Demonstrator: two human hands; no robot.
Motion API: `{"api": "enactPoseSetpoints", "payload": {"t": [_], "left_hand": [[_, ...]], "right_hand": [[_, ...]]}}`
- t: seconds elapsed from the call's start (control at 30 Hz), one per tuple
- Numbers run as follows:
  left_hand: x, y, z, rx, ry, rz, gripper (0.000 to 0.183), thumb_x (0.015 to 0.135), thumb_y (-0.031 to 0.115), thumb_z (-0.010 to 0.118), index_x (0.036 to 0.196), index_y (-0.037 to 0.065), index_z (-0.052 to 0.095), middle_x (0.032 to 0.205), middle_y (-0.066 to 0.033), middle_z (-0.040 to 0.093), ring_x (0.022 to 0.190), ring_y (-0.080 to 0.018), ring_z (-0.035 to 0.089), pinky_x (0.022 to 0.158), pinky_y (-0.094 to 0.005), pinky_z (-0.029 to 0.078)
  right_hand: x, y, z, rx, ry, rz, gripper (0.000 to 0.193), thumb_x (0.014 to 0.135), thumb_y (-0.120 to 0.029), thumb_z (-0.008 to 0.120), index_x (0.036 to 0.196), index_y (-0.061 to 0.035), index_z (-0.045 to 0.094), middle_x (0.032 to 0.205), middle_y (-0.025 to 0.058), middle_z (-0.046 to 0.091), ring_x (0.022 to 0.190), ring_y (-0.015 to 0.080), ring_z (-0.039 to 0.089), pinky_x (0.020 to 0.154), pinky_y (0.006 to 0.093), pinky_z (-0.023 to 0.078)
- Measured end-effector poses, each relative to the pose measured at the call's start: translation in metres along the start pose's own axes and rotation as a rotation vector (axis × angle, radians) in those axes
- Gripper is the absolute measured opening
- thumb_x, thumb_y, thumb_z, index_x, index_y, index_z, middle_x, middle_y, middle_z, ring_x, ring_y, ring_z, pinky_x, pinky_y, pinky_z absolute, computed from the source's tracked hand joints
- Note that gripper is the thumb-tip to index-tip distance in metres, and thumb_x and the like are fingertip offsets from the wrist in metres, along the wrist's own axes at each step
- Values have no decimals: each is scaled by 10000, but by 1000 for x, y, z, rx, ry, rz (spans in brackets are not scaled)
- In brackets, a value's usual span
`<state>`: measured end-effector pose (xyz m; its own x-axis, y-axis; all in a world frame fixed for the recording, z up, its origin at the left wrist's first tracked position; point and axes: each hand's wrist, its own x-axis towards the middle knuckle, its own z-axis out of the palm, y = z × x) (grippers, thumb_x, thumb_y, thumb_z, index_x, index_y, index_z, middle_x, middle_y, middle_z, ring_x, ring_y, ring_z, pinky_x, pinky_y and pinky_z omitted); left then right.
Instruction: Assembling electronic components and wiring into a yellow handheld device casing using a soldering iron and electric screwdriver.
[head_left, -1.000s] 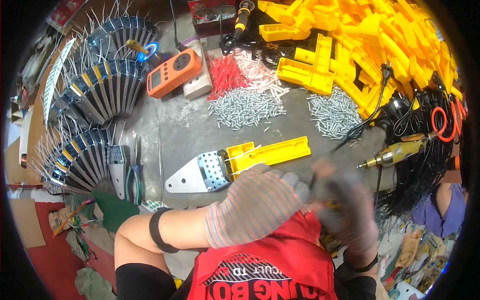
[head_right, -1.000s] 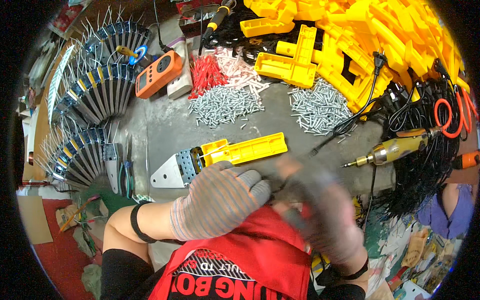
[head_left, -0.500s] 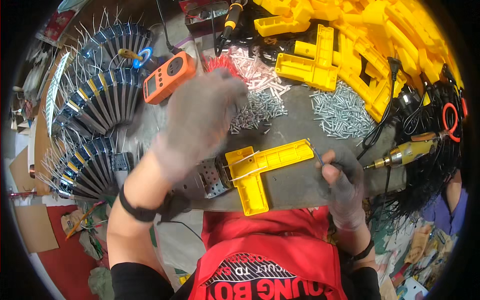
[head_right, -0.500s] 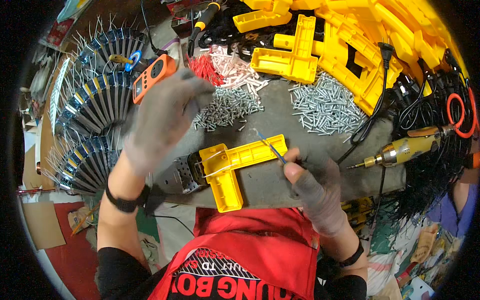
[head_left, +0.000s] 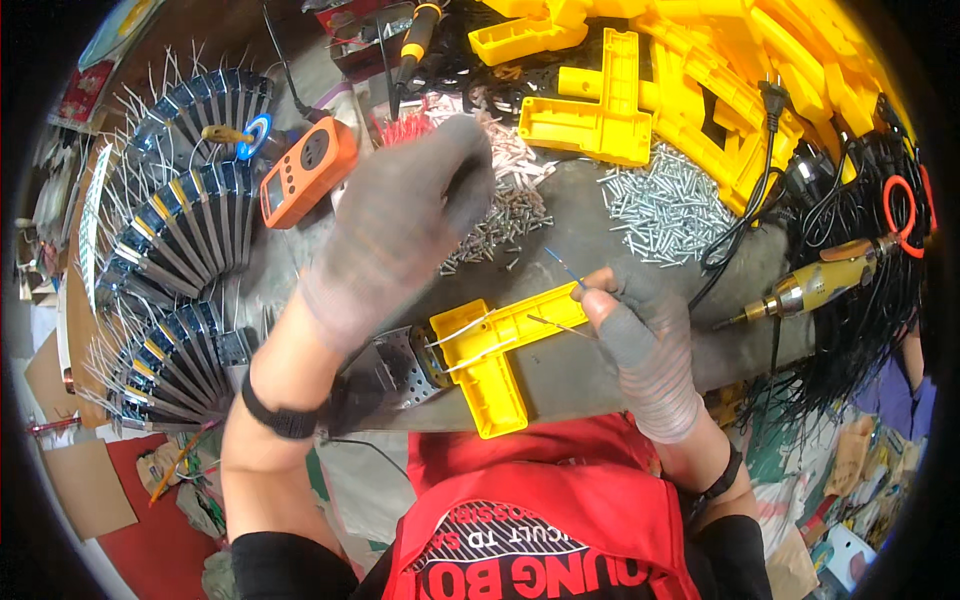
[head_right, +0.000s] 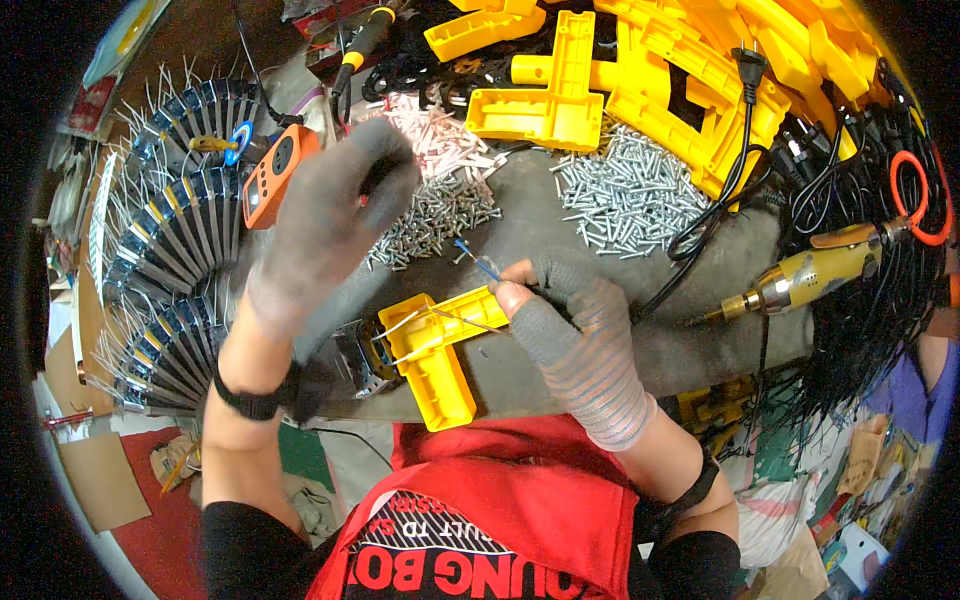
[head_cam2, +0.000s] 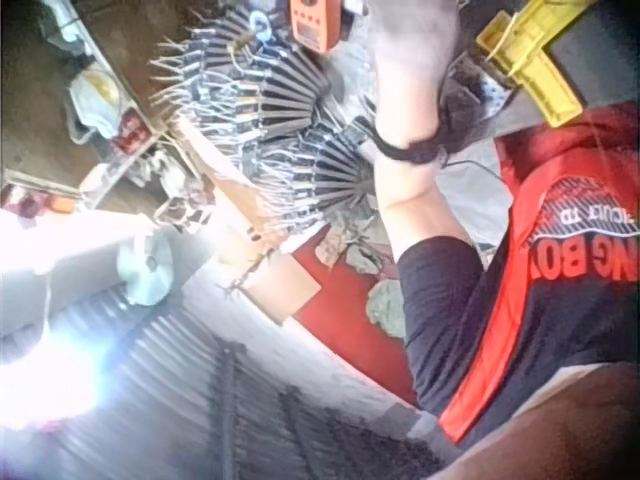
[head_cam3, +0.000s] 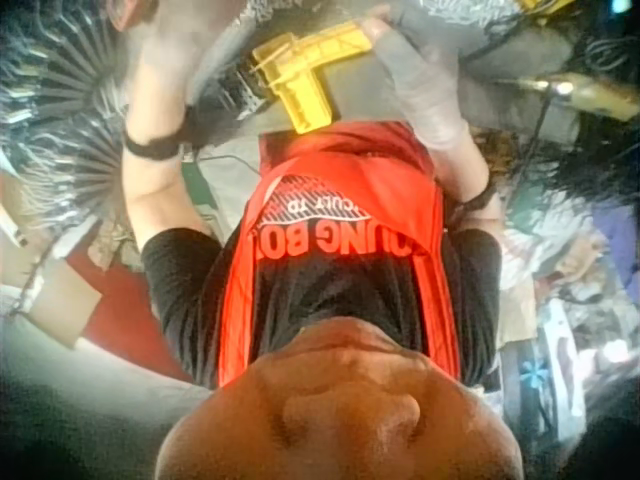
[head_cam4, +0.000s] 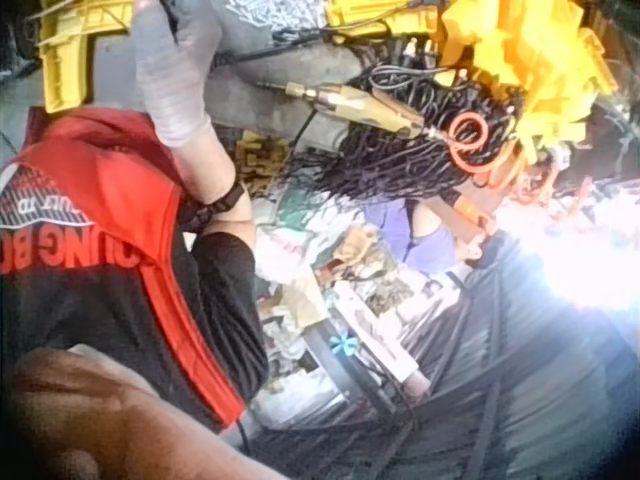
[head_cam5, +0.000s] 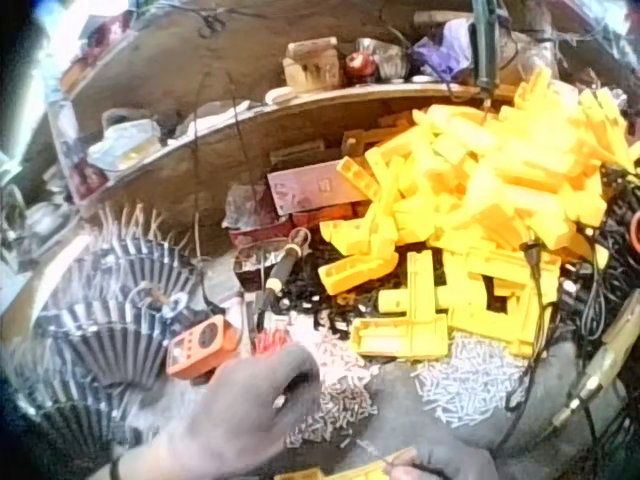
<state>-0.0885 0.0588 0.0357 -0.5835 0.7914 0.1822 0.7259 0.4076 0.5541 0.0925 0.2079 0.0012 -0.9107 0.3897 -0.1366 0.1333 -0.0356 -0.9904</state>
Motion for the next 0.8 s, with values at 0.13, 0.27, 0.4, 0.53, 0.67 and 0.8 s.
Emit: {"api": "enactPoseSetpoints", "payload": {"t": [0.13,0.27,0.4,0.53,0.67,0.8], "left_hand": [[-38,24,1,-507,-12,-208,153,861,113,675,967,30,602,853,-19,603,730,-85,531,673,-234,448],[-45,36,-3,-859,-37,-479,253,799,145,736,991,45,605,890,-25,617,770,-87,566,703,-230,469],[-48,27,1,-1001,-21,-508,275,765,170,760,953,57,595,909,-33,615,797,-107,587,735,-239,499],[-52,26,2,-1033,-11,-493,300,737,177,780,936,70,583,927,-39,614,818,-122,590,742,-249,502],[-57,28,-1,-1080,-12,-473,275,723,164,785,897,69,594,903,-36,620,816,-123,593,756,-249,489],[-58,35,-5,-850,-31,-433,181,740,115,749,875,47,650,857,-13,633,799,-87,584,740,-232,465]], "right_hand": [[4,-11,0,-65,-109,16,163,883,-157,609,861,-2,654,724,23,604,689,87,551,631,261,456],[8,-7,-1,-73,-121,-91,156,878,-145,610,861,2,657,740,36,623,692,102,564,640,262,462],[9,-15,0,-127,-139,-127,140,866,-131,615,849,4,651,729,45,612,696,114,563,647,264,460],[9,-15,3,-133,-146,-154,122,862,-117,618,839,-1,648,712,43,597,686,105,551,635,264,453],[6,-12,4,-173,-159,-179,112,863,-109,616,835,-5,648,711,31,593,677,89,540,619,260,447],[4,-6,2,-180,-163,-104,106,844,-119,622,827,-18,650,676,19,578,643,86,530,604,259,439]]}}
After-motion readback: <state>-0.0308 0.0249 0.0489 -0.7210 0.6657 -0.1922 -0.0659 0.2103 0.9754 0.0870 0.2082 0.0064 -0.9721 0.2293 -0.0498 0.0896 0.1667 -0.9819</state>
